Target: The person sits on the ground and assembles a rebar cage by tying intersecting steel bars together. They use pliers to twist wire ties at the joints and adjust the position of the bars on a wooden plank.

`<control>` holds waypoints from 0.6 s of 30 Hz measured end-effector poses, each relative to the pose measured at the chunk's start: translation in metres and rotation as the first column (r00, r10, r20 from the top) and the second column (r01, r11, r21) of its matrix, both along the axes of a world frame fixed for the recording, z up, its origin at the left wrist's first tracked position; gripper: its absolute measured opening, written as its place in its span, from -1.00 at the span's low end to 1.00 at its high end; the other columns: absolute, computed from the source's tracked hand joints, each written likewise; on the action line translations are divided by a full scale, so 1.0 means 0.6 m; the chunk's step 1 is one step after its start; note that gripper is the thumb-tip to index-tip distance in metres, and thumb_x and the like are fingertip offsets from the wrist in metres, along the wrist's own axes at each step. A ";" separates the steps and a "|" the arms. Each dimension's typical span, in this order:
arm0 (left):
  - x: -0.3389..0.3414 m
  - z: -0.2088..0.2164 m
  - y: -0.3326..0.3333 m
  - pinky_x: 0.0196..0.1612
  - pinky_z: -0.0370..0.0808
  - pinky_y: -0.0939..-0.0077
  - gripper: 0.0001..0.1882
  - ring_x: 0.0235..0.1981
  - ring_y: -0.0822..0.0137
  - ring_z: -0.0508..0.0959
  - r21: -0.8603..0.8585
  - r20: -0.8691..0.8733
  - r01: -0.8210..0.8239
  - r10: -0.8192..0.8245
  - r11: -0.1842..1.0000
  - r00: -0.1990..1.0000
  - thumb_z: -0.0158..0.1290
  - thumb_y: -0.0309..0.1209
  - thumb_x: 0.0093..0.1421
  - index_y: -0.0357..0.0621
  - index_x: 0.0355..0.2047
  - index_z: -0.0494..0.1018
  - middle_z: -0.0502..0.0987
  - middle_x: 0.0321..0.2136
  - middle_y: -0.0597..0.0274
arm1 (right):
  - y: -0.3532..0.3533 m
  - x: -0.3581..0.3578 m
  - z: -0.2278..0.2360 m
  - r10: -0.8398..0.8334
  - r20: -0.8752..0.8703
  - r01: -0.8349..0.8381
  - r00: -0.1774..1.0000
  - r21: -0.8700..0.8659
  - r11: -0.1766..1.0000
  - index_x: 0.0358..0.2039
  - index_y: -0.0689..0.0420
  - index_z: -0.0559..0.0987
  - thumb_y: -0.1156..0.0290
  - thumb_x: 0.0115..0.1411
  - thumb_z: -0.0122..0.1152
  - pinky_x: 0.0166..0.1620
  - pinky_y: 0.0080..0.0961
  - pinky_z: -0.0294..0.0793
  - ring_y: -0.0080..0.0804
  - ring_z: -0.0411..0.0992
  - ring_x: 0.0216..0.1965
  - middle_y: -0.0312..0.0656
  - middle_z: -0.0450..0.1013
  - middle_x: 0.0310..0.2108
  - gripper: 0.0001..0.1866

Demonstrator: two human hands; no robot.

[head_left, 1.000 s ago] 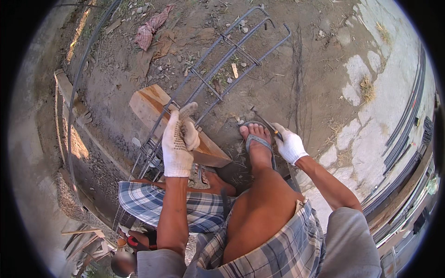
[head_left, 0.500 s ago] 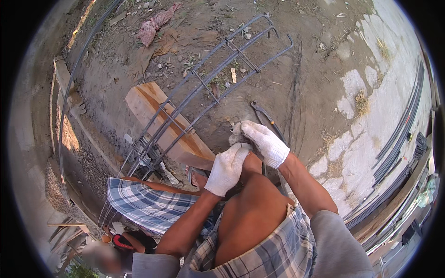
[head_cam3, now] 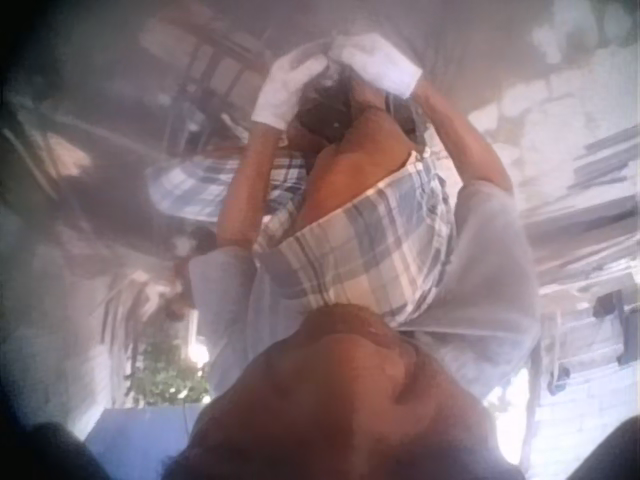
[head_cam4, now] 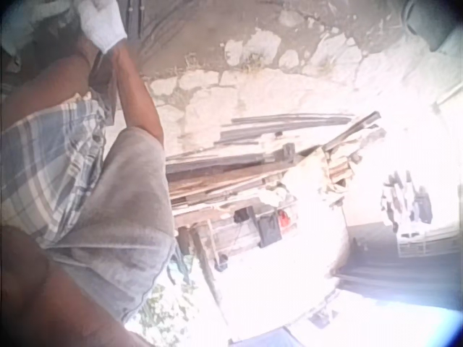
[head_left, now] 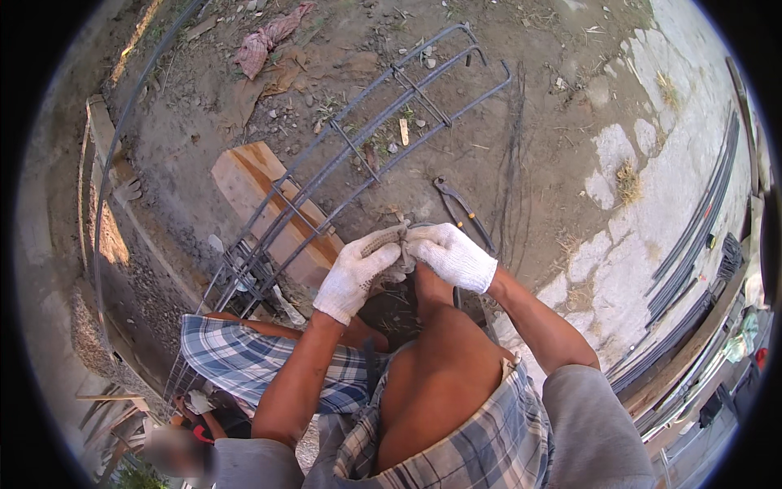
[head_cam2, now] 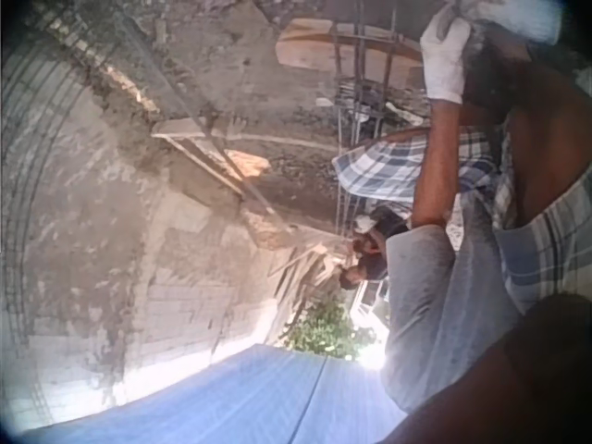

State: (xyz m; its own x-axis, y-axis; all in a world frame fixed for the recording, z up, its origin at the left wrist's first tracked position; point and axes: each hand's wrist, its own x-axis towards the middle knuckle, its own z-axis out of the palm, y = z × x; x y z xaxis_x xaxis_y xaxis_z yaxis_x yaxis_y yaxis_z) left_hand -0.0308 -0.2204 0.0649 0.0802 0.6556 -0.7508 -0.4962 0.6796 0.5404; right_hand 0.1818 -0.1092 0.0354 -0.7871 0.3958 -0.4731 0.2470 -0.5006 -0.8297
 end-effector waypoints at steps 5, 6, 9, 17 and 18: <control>0.032 0.008 -0.004 -0.05 0.64 0.51 -0.65 -0.10 0.44 0.68 -0.069 -0.298 -0.080 0.056 0.994 0.953 0.25 -0.43 0.41 -0.38 0.13 0.64 0.74 -0.06 0.16 | -0.011 -0.017 0.009 0.020 0.199 -0.073 0.980 0.260 0.963 0.00 0.26 0.68 0.33 0.48 0.16 0.04 -0.33 0.59 -0.30 0.63 -0.07 -0.04 0.68 -0.13 -0.71; 0.039 0.006 -0.005 -0.06 0.64 0.51 -0.68 -0.11 0.45 0.68 -0.094 -0.378 -0.093 0.051 0.991 0.925 0.25 -0.44 0.41 -0.39 0.09 0.66 0.75 -0.09 0.15 | -0.015 -0.021 0.017 -0.007 0.240 -0.079 0.971 0.351 0.933 0.00 0.22 0.69 0.34 0.47 0.17 0.01 -0.30 0.61 -0.20 0.65 -0.09 -0.01 0.69 -0.13 -0.73; 0.050 0.002 -0.012 -0.09 0.64 0.44 -0.72 -0.17 0.29 0.73 -0.007 -0.544 0.009 -0.011 1.000 0.839 0.30 -0.43 0.35 -0.35 -0.01 0.71 0.77 -0.18 0.11 | -0.025 -0.028 0.039 -0.114 0.312 -0.099 0.943 0.591 0.800 -0.01 0.11 0.71 0.35 0.45 0.20 -0.08 -0.21 0.67 0.04 0.70 -0.15 0.03 0.69 -0.15 -0.78; 0.015 0.007 -0.002 0.16 0.58 0.05 -0.56 0.05 -0.11 0.67 0.130 -0.963 0.538 -0.023 0.833 0.268 0.45 -0.24 0.18 -0.18 0.02 0.71 0.72 -0.04 -0.03 | -0.021 -0.009 0.041 -0.124 0.268 -0.098 0.955 0.685 0.722 -0.03 -0.02 0.68 0.31 0.43 0.24 -0.18 0.00 0.66 0.16 0.67 -0.25 0.05 0.68 -0.27 -0.82; 0.010 0.005 0.007 0.20 0.56 0.03 -0.53 0.10 -0.10 0.65 0.142 -0.971 0.538 0.011 0.831 0.238 0.45 -0.22 0.18 -0.18 0.04 0.70 0.71 -0.01 -0.03 | -0.014 0.001 0.037 -0.165 0.307 -0.090 0.937 0.670 0.736 -0.02 0.00 0.67 0.30 0.44 0.24 -0.18 0.00 0.66 0.18 0.67 -0.24 0.08 0.67 -0.27 -0.82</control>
